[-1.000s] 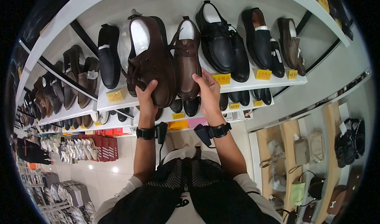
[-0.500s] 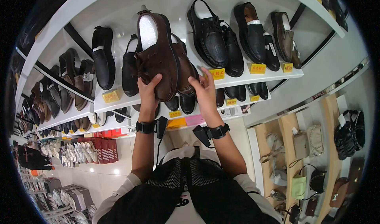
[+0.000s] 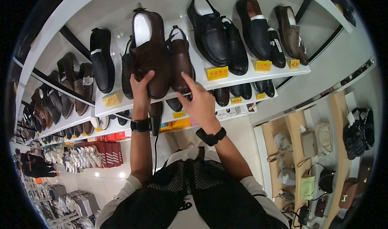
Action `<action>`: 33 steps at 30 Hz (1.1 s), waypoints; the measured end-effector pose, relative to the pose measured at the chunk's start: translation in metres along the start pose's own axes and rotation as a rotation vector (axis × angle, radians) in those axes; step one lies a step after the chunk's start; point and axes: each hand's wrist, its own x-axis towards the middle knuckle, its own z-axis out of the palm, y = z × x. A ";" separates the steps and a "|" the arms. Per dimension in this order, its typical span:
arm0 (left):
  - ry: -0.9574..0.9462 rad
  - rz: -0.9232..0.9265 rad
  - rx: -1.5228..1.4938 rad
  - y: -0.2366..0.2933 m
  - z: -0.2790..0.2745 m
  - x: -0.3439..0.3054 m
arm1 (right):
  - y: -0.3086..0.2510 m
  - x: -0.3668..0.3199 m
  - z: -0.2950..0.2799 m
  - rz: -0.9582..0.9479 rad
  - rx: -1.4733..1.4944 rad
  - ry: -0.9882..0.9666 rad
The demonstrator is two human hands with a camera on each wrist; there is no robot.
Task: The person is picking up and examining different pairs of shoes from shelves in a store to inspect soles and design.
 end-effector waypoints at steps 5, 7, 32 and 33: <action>-0.053 -0.010 0.030 -0.001 -0.003 0.002 | 0.009 0.023 0.004 0.042 -0.065 0.028; -0.095 0.002 0.061 -0.001 -0.001 0.000 | 0.010 0.028 0.008 0.064 -0.070 0.052; -0.528 -0.382 -0.288 0.031 0.016 -0.123 | 0.002 0.003 -0.041 0.666 1.549 -0.238; -0.473 -0.380 -0.323 0.028 0.012 -0.122 | -0.007 -0.001 -0.042 0.587 1.498 -0.168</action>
